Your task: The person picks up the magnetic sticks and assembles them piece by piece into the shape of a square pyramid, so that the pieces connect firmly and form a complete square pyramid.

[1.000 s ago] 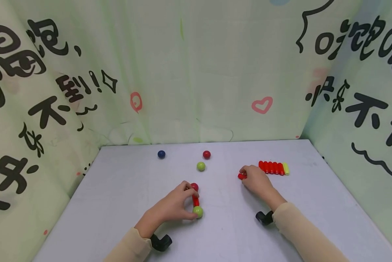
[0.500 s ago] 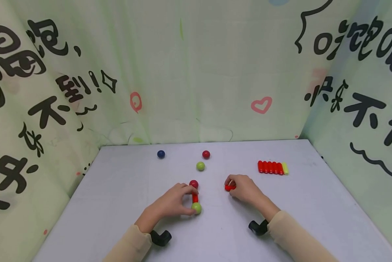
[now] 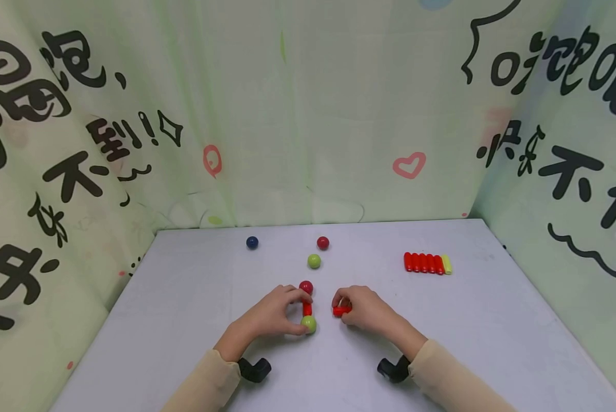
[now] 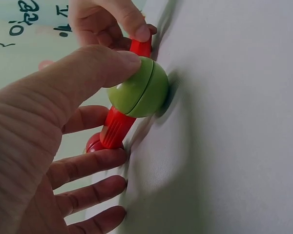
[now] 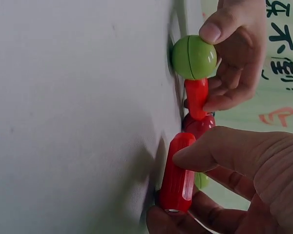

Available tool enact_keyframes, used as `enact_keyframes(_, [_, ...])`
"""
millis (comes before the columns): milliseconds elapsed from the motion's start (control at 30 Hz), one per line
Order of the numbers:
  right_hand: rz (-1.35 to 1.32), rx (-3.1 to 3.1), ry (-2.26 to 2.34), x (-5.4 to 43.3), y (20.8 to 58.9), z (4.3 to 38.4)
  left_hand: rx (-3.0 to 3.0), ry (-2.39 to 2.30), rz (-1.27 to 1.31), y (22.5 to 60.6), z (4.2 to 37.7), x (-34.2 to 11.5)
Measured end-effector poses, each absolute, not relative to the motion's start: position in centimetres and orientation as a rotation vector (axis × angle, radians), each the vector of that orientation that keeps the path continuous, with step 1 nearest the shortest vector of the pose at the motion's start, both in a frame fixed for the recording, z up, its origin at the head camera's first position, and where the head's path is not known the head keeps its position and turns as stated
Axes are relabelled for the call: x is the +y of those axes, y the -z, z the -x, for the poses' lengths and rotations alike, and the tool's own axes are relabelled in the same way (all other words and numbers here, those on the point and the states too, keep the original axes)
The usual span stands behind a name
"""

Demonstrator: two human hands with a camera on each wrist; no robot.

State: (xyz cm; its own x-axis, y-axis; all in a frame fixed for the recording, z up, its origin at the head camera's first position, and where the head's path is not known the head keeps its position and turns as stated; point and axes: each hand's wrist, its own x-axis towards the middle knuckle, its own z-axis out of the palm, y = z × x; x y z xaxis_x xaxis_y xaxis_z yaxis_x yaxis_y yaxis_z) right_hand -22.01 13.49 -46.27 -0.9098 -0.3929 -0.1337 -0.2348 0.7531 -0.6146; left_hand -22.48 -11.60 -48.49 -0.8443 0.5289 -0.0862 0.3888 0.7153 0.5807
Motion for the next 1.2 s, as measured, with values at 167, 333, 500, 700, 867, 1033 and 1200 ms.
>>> enact_keyframes(167, [0.542, 2.664, 0.905, 12.8, 46.2, 21.6, 2.691, -0.806, -0.755, 48.3, 22.7, -11.5])
enact_keyframes(333, [0.592, 2.634, 0.916, 12.5, 46.0, 21.2, 2.694, -0.802, -0.760, 48.1, 22.6, -11.5])
enact_keyframes(500, [0.617, 2.608, 0.917, 12.1, 45.9, 21.1, 2.697, -0.805, -0.756, 48.1, 22.6, -11.5])
enact_keyframes(700, [0.651, 2.593, 0.916, 11.6, 45.9, 21.0, 2.700, -0.808, -0.759, 48.3, 22.6, -11.5])
enact_keyframes(867, [0.684, 2.594, 0.914, 11.3, 46.0, 20.9, 2.707, -0.806, -0.776, 48.4, 22.7, -11.6])
enact_keyframes(1033, [0.670, 2.584, 0.947, 11.5, 46.1, 21.1, 2.714, -0.807, -0.774, 48.6, 22.8, -11.6])
enact_keyframes(1200, [0.518, 2.633, 0.964, 12.0, 46.0, 22.2, 2.718, -0.789, -0.770, 48.6, 22.9, -11.6])
